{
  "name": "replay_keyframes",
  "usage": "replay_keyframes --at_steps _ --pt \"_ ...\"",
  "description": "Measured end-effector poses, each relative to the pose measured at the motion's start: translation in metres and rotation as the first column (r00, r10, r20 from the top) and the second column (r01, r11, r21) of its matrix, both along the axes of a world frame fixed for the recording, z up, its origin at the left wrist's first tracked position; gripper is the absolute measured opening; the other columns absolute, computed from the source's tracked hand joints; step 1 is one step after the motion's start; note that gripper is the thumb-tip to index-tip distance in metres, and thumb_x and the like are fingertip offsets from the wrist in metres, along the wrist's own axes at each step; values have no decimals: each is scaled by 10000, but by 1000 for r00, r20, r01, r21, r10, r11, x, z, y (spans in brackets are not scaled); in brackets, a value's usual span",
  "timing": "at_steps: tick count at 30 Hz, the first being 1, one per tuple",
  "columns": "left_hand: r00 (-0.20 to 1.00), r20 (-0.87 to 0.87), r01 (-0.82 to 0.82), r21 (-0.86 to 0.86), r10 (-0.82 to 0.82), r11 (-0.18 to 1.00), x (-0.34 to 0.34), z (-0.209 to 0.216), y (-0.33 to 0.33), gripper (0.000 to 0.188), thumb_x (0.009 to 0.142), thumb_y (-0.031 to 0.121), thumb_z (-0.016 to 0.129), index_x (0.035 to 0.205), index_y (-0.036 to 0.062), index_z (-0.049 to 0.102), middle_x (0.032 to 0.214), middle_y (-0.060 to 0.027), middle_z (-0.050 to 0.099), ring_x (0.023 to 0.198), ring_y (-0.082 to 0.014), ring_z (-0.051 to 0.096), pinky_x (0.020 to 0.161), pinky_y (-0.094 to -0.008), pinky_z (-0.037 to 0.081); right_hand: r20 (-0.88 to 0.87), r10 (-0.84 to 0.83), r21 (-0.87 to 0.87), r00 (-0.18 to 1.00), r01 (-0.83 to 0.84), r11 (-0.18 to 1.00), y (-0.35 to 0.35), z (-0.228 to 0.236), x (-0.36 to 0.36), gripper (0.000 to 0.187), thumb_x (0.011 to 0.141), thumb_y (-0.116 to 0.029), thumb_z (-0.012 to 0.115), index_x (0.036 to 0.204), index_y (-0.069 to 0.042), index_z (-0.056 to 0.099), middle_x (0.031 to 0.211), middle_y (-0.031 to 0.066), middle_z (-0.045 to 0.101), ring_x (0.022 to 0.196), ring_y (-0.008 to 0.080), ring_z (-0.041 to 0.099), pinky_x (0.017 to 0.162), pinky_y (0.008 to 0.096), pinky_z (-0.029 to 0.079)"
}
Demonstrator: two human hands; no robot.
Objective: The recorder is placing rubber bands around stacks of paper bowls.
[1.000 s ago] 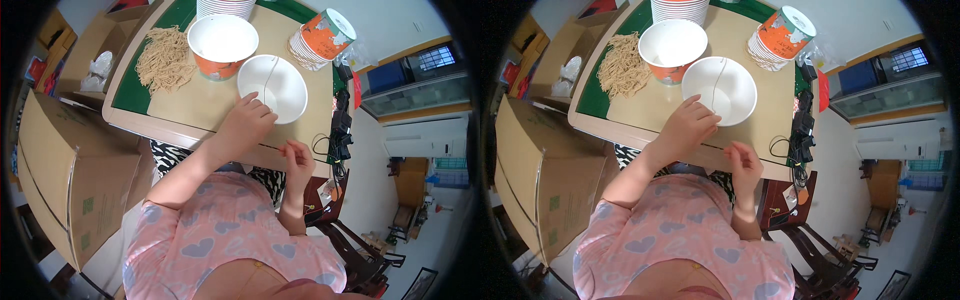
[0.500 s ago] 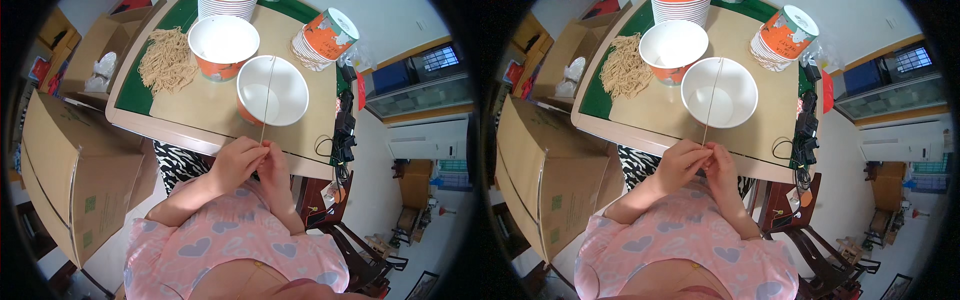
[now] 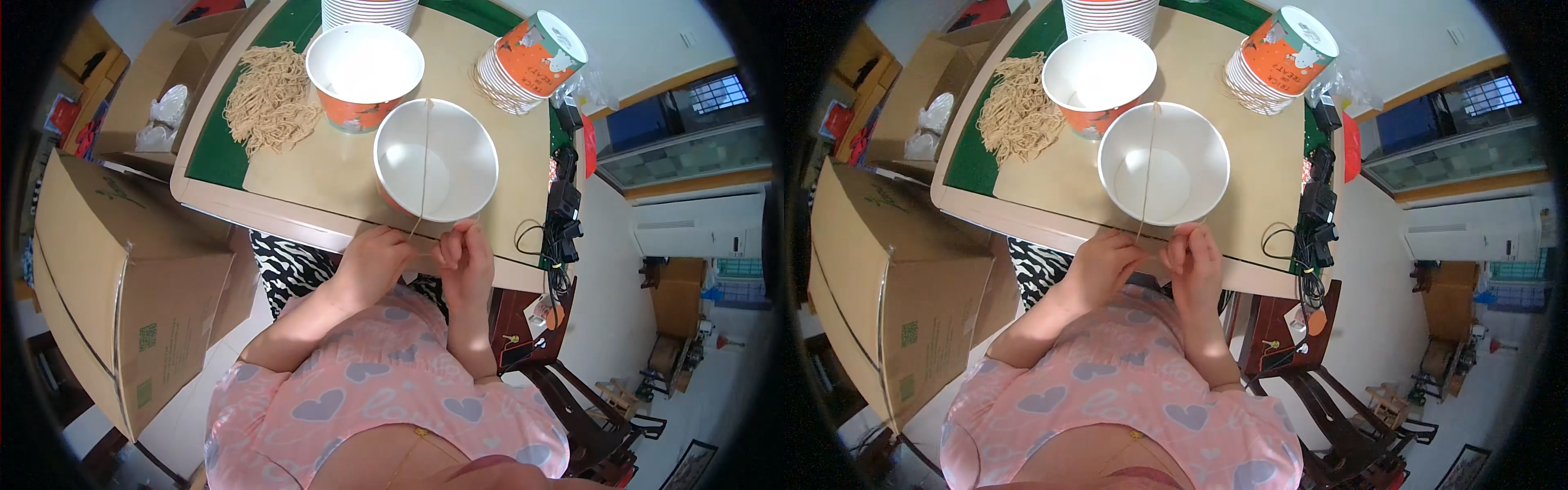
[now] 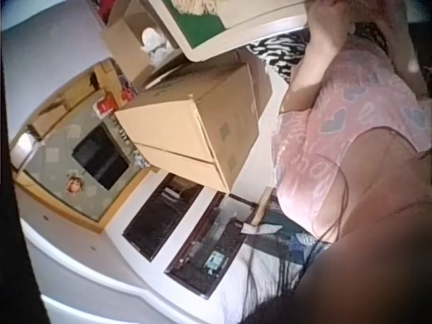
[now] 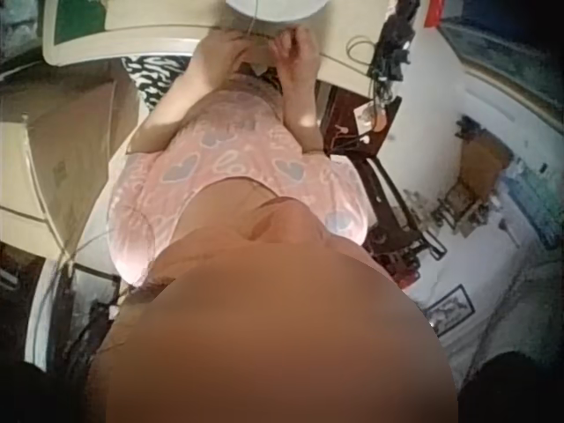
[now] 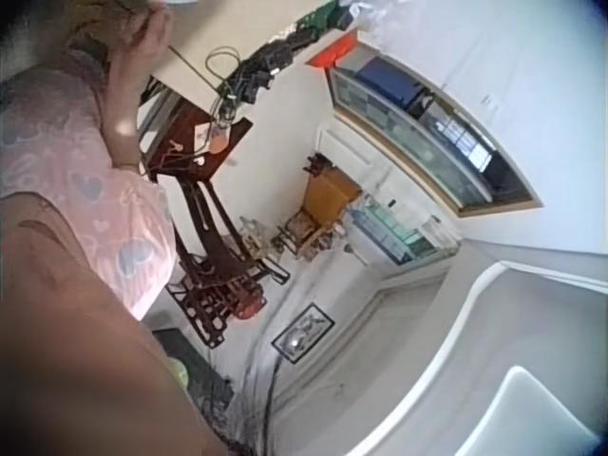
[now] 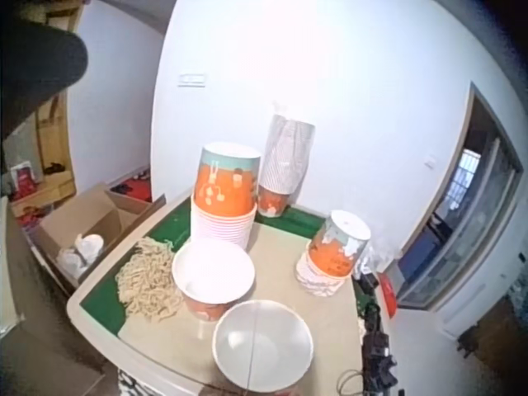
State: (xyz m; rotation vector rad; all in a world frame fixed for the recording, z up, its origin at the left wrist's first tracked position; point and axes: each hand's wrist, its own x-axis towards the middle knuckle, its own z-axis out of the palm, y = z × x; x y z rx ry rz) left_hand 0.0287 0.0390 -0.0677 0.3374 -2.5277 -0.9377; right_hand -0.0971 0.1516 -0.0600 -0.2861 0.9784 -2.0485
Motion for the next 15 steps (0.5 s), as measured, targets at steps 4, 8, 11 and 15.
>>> replay_keyframes --at_steps 4,8,11,15 --pt "973 229 44 -98 -20 994 0 0 -8 107 753 79 622 842 43 669 875 -99 640 871 -297 588 743 -383 496 -157 -118 103 981 135 985 1 12 10 235 1001 -212 430 946 -34 574 576 -25 356 516 82 297 519 253 280" --pt "972 219 -52 -138 81 989 2 5 -7 141 750 98 616 876 81 676 866 -98 635 872 -295 615 753 -379 505 -300 -71 124 951 112 986 10 9 8 219 993 -193 449 934 -25 576 587 -40 356 523 64 292 521 233 272" --pt "991 72 -117 95 110 989 12 36 -4 177 790 85 619 958 76 675 862 -102 629 801 -281 630 686 -372 508 -455 -8 253 891 138 958 16 9 13 203 982 -163 466 919 -15 589 605 -53 367 538 43 301 520 215 262" --pt "988 -122 -31 420 90 907 8 58 -6 169 849 80 624 1009 38 658 826 -104 617 703 -248 603 611 -307 468 -603 66 322 795 166 932 17 14 19 176 965 -112 483 947 -13 626 702 -41 490 597 23 378 543 190 293"
